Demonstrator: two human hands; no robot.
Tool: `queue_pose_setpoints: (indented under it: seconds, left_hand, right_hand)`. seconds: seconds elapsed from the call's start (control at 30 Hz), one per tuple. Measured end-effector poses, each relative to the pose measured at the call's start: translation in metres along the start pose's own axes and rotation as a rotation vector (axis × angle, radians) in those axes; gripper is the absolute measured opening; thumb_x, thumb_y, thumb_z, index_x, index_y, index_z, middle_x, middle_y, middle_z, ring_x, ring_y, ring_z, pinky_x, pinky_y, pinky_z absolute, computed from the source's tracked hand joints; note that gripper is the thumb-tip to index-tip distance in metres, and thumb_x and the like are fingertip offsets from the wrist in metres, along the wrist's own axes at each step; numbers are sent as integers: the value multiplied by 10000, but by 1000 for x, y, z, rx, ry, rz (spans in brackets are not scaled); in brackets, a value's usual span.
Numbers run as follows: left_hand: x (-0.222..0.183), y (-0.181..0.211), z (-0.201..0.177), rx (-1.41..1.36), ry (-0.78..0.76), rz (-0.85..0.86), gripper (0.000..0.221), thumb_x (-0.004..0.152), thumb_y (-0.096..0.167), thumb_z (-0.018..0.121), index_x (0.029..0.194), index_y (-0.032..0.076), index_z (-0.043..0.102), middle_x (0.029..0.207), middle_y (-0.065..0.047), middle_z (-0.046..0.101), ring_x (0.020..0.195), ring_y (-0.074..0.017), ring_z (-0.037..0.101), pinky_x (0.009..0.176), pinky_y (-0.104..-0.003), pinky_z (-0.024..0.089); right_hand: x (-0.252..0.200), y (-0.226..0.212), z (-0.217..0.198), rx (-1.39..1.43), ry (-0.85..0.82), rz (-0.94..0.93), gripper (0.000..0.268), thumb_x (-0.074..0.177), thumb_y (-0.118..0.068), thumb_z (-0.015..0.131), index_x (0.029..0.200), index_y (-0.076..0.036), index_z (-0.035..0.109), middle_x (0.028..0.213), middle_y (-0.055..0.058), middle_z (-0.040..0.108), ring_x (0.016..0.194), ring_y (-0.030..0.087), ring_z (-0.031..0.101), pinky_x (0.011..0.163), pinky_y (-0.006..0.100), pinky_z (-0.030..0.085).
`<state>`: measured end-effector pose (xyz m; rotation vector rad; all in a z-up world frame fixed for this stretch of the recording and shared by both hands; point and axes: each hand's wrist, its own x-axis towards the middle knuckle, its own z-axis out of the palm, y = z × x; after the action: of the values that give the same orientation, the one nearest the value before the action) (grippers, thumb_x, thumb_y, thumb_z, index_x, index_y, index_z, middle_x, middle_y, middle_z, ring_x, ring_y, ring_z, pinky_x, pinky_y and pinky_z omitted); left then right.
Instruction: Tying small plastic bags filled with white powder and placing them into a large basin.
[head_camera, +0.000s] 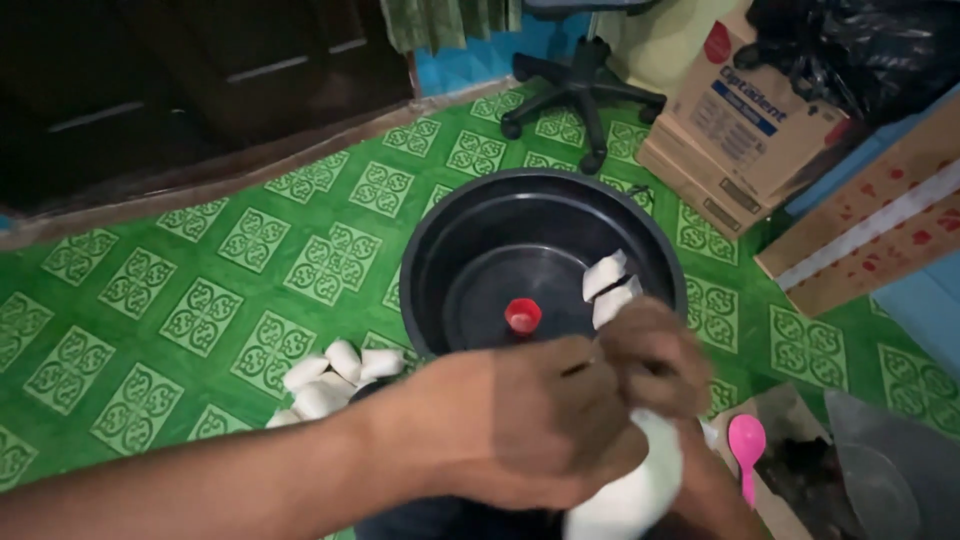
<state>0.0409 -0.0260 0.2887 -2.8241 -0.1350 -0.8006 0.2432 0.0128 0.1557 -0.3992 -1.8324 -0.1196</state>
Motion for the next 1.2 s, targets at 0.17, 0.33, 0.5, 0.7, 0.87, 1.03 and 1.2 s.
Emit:
queue_pose_setpoints:
  seconds: [0.17, 0.33, 0.5, 0.7, 0.87, 1.03, 1.2]
  left_hand:
    - [-23, 2, -1, 75, -67, 0, 108, 861, 148, 599, 939, 76, 583, 896, -96, 654, 784, -229, 539, 767, -321, 437]
    - [-44, -3, 15, -117, -106, -241, 188, 885, 242, 570, 773, 92, 591, 684, -100, 608, 615, -294, 531, 737, -388, 433]
    - [-70, -17, 48, -313, -212, -404, 306, 826, 274, 575, 575, 99, 579, 494, -74, 533, 431, -310, 512, 450, -382, 407]
    - [-74, -32, 76, -692, -617, -782, 467, 870, 458, 522, 648, 73, 664, 565, -161, 605, 631, -388, 655, 533, -426, 489]
    - [-91, -29, 133, -962, -686, -905, 473, 873, 463, 542, 731, 41, 700, 688, -203, 680, 775, -387, 699, 622, -449, 504]
    - [-107, -30, 167, -1006, -725, -1097, 484, 857, 516, 534, 700, 105, 737, 705, -150, 703, 770, -319, 700, 658, -408, 532]
    - [-100, -45, 165, -573, -682, -974, 493, 814, 500, 560, 713, 56, 748, 651, -170, 664, 731, -377, 693, 612, -452, 538]
  right_hand:
    - [26, -4, -32, -188, -244, -253, 188, 766, -167, 785, 842, -176, 614, 902, 40, 634, 769, 203, 648, 682, 369, 522]
    - [75, -15, -36, -381, -582, -492, 62, 841, -132, 660, 903, -133, 664, 892, 52, 637, 749, 203, 579, 658, 309, 456]
    - [77, -27, -14, -451, -657, -531, 82, 899, -116, 568, 838, -138, 619, 781, 26, 519, 638, 201, 496, 585, 318, 411]
    - [50, -37, 1, -438, -1216, -244, 231, 596, -183, 813, 727, -78, 654, 702, 90, 605, 659, 329, 610, 673, 471, 463]
    - [44, -8, 22, -255, -1644, 443, 318, 860, -266, 574, 596, -111, 659, 502, 57, 574, 425, 228, 596, 387, 331, 440]
    - [9, 29, 22, 702, -1471, 1641, 205, 825, -75, 701, 657, 43, 705, 476, 88, 527, 377, 137, 545, 341, 241, 420]
    - [-56, -3, 41, 787, -740, 1894, 206, 820, -125, 643, 760, 65, 696, 533, 6, 373, 389, 101, 411, 380, 234, 256]
